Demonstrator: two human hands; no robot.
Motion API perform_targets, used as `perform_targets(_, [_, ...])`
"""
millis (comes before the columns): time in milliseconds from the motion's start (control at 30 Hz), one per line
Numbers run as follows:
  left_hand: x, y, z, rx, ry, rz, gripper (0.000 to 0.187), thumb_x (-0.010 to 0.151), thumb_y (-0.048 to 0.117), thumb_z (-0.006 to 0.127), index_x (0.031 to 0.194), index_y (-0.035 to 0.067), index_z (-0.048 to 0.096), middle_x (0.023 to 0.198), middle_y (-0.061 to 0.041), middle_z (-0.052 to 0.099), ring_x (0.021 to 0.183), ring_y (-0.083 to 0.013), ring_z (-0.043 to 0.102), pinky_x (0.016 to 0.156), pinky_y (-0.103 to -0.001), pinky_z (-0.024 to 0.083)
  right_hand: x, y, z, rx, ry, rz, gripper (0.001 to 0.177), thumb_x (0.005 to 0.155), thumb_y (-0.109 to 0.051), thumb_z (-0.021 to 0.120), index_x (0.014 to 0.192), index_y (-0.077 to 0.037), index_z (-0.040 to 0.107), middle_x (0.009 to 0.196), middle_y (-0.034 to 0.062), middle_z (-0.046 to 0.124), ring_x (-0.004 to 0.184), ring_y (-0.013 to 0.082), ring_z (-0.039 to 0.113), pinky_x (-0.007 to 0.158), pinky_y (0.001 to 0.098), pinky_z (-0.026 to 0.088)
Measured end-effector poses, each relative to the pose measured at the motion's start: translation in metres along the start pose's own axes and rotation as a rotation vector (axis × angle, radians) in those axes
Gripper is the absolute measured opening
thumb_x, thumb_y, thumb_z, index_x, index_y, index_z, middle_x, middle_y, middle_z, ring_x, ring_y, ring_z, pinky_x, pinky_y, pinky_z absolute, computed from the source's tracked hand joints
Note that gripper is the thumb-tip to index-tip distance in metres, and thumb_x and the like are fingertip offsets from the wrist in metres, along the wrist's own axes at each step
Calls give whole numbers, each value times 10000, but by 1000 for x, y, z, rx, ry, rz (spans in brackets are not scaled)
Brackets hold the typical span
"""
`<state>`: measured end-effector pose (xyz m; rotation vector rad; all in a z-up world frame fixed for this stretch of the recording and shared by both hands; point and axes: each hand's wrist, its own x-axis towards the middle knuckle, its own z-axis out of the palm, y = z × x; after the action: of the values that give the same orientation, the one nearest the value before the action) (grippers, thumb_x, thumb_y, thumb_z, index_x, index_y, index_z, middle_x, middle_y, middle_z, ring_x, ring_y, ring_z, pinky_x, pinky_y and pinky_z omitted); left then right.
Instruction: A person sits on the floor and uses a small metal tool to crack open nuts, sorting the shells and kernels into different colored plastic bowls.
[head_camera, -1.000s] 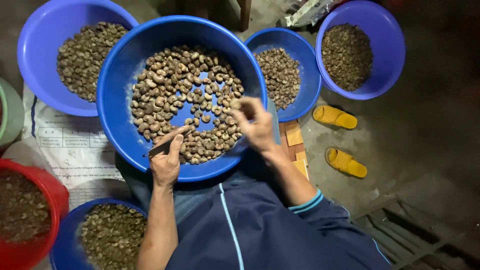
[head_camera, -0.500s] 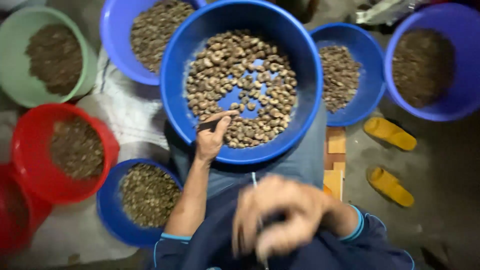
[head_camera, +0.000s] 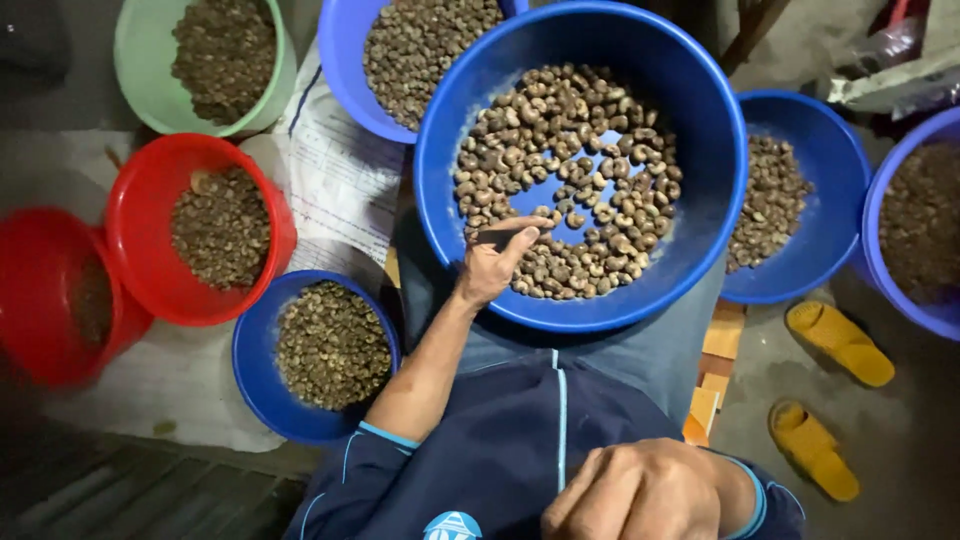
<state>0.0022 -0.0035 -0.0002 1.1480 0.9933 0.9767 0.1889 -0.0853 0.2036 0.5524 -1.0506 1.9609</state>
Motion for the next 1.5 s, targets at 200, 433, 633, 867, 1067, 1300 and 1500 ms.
perform_targets(200, [-1,-5,-1,34,14,15,195,1005,35,599,1150,22,728,1123,-57,756,990,-143,702,915,-247,569,-5,11,7,39,-65,26,375,1138,-133,380,786,-8,400,801,219,396,688,457,350,748,613,435])
perform_targets(433, [-1,-14,-1,104,58,9,220,991,99,649,1172,11,738,1057,-64,778,917,-137,747,767,-219,624,-16,0,25,-27,-16,44,381,1136,-41,404,760,21,415,783,232,428,626,442,374,703,584,462])
perform_targets(633, [0,-10,7,138,81,169,178,1005,171,676,1109,96,799,884,-160,793,896,-208,757,765,-339,624,-27,8,39,-38,-60,-20,302,1085,-19,465,788,34,458,813,249,472,657,445,458,656,553,468])
perform_targets(867, [1,-27,6,145,91,120,189,1014,188,651,1124,104,779,882,-175,785,853,-193,755,707,-308,613,-37,-1,63,-141,-76,-110,495,1141,-162,512,680,-24,394,702,178,392,575,388,457,522,450,442])
perform_targets(1067, [8,-30,-4,162,155,127,184,998,153,680,1136,76,775,962,-231,771,849,-260,777,750,-382,636,-66,-1,74,-171,-34,-182,501,1085,-151,592,616,-75,434,647,136,437,492,317,434,457,421,412])
perform_targets(1300, [34,14,-26,206,245,77,302,1052,230,594,1236,3,669,1084,-289,736,917,-325,773,773,-389,632,-58,-12,34,-508,371,-293,183,931,-135,705,809,-9,649,723,154,673,626,301,722,550,370,590])
perform_targets(1500, [61,43,-38,128,363,42,276,1061,221,565,1225,22,663,1140,-263,736,930,-287,791,778,-316,660,-76,16,-60,-1172,1134,265,180,1002,-66,666,1159,9,712,965,186,740,933,260,723,820,426,593])
